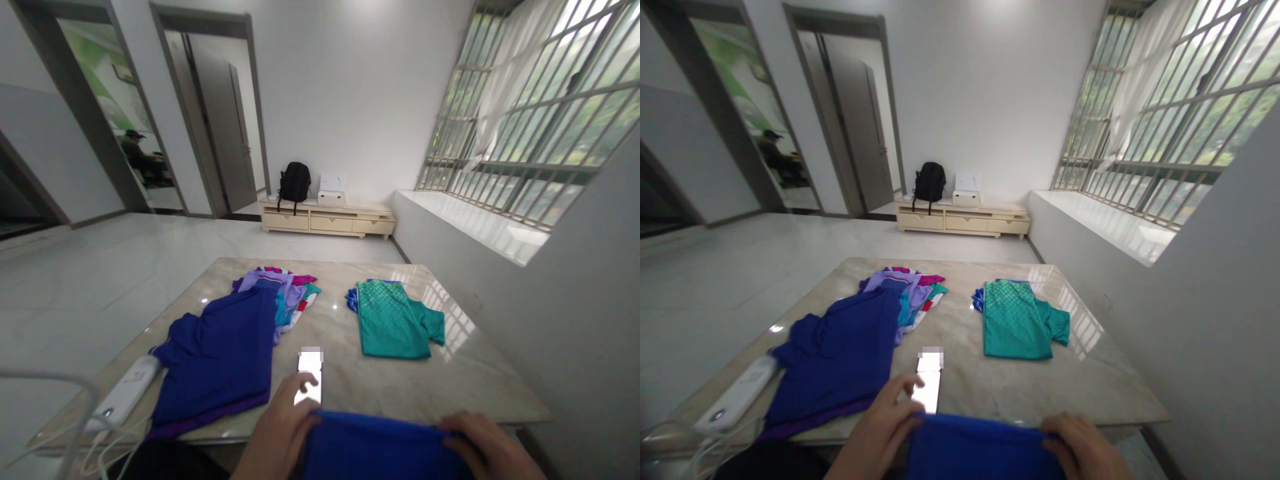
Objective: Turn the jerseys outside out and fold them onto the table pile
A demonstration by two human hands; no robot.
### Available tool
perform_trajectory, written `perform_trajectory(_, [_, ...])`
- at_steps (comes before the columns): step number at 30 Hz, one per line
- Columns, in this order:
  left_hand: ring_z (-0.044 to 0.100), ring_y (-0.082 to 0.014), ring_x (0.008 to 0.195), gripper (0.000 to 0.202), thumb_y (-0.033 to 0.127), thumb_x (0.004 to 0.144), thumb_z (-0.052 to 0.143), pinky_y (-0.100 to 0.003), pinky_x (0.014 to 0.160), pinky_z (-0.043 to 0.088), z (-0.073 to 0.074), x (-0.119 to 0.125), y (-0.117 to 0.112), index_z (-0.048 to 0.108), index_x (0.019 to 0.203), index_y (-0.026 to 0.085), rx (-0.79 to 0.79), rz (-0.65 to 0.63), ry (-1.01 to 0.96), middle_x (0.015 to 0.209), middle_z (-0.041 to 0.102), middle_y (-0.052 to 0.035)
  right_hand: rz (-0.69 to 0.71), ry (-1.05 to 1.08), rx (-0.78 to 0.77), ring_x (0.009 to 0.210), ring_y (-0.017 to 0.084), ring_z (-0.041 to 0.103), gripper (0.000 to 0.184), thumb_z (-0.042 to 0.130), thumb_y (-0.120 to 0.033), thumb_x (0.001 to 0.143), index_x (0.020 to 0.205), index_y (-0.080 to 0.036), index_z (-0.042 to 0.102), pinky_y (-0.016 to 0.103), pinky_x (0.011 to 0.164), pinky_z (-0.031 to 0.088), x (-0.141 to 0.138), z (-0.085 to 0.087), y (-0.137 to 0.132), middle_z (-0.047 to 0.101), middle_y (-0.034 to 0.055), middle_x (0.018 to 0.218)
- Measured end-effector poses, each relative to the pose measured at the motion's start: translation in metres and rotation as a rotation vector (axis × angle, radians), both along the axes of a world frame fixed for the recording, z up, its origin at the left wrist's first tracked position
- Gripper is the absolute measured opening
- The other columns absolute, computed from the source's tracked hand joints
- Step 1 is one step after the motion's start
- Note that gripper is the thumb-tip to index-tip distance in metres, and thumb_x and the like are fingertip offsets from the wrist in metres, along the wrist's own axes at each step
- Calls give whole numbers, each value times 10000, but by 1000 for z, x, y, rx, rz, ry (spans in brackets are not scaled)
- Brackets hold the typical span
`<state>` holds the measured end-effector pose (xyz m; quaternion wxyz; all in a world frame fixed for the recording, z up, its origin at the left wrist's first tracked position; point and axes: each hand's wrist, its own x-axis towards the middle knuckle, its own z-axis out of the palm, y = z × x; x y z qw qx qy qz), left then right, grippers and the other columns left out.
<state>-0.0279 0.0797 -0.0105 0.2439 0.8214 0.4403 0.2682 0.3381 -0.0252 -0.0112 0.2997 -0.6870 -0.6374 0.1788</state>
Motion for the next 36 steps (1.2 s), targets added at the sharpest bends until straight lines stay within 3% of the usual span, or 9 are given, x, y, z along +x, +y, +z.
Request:
perform_trajectory(3, [690, -210, 852, 211, 163, 949, 541, -295, 781, 553, 35, 48, 79, 724, 854, 207, 270, -35, 100, 868, 736, -55, -141, -189, 59, 780, 267, 686, 203, 645, -426, 840, 899, -331, 815, 343, 704, 515, 27, 35, 75, 721, 65, 873])
perform_trajectory(7, [642, -248, 979, 177, 223, 996, 554, -357, 891, 504, 103, 108, 186, 718, 960, 168, 457, -19, 59, 963, 725, -89, -305, -328, 389, 644, 226, 593, 222, 702, -413, 808, 879, -251, 836, 319, 615, 415, 72, 112, 189, 644, 59, 722])
perform_trajectory(10, [570, -272, 1093, 229, 303, 1033, 518, -404, 980, 444, 151, 142, 237, 693, 1052, 156, 608, 3, 0, 1023, 685, -100, -348, -299, 551, 696, 226, 614, 347, 622, -454, 896, 1029, -195, 810, 332, 690, 443, 105, 166, 248, 689, 59, 751])
perform_trajectory(13, [518, -278, 1159, 234, 320, 1034, 519, -424, 1027, 407, 168, 166, 266, 683, 1083, 161, 689, -21, -22, 1108, 643, -101, -305, -208, 637, 682, 206, 632, 377, 589, -460, 919, 1044, -164, 788, 329, 726, 468, 133, 185, 278, 718, 48, 745])
perform_trajectory(16, [513, -265, 1171, 171, 262, 1010, 568, -408, 1022, 422, 140, 185, 282, 704, 1064, 174, 671, -99, 29, 1152, 631, -96, -261, -152, 570, 636, 195, 645, 399, 585, -465, 905, 1056, -152, 780, 320, 703, 488, 154, 155, 289, 727, 48, 729])
perform_trajectory(20, [571, -238, 1103, 136, 166, 984, 585, -388, 977, 471, 52, 203, 277, 721, 990, 156, 518, -207, 166, 1085, 667, -100, -232, -130, 381, 712, 212, 692, 357, 581, -427, 871, 999, -158, 778, 328, 737, 519, 159, 57, 269, 774, 85, 849])
perform_trajectory(27, [696, -221, 959, 78, 145, 810, 782, -368, 867, 569, -110, 173, 177, 755, 874, 180, 165, -382, 350, 990, 754, -55, -212, -97, 79, 727, 215, 736, 300, 554, -366, 802, 937, -240, 792, 346, 727, 579, 110, -107, 145, 794, 66, 1089])
perform_trajectory(32, [581, -230, 1306, 376, 100, 893, 583, -400, 1112, 477, -131, 66, 147, 739, 1182, 282, 137, -186, 295, 1310, 706, -47, -465, 6, 14, 830, 265, 763, 474, 441, -472, 890, 1170, -205, 714, 383, 754, 584, 111, -141, 87, 783, 106, 1141])
perform_trajectory(36, [502, -331, 1390, 379, 213, 964, 433, -552, 1177, 383, -119, -63, 157, 739, 1186, 199, 171, 232, 332, 1399, 646, -125, -311, 64, -207, 774, 299, 771, 438, 501, -538, 840, 1057, -254, 753, 388, 719, 566, 111, -149, 79, 824, 68, 892])
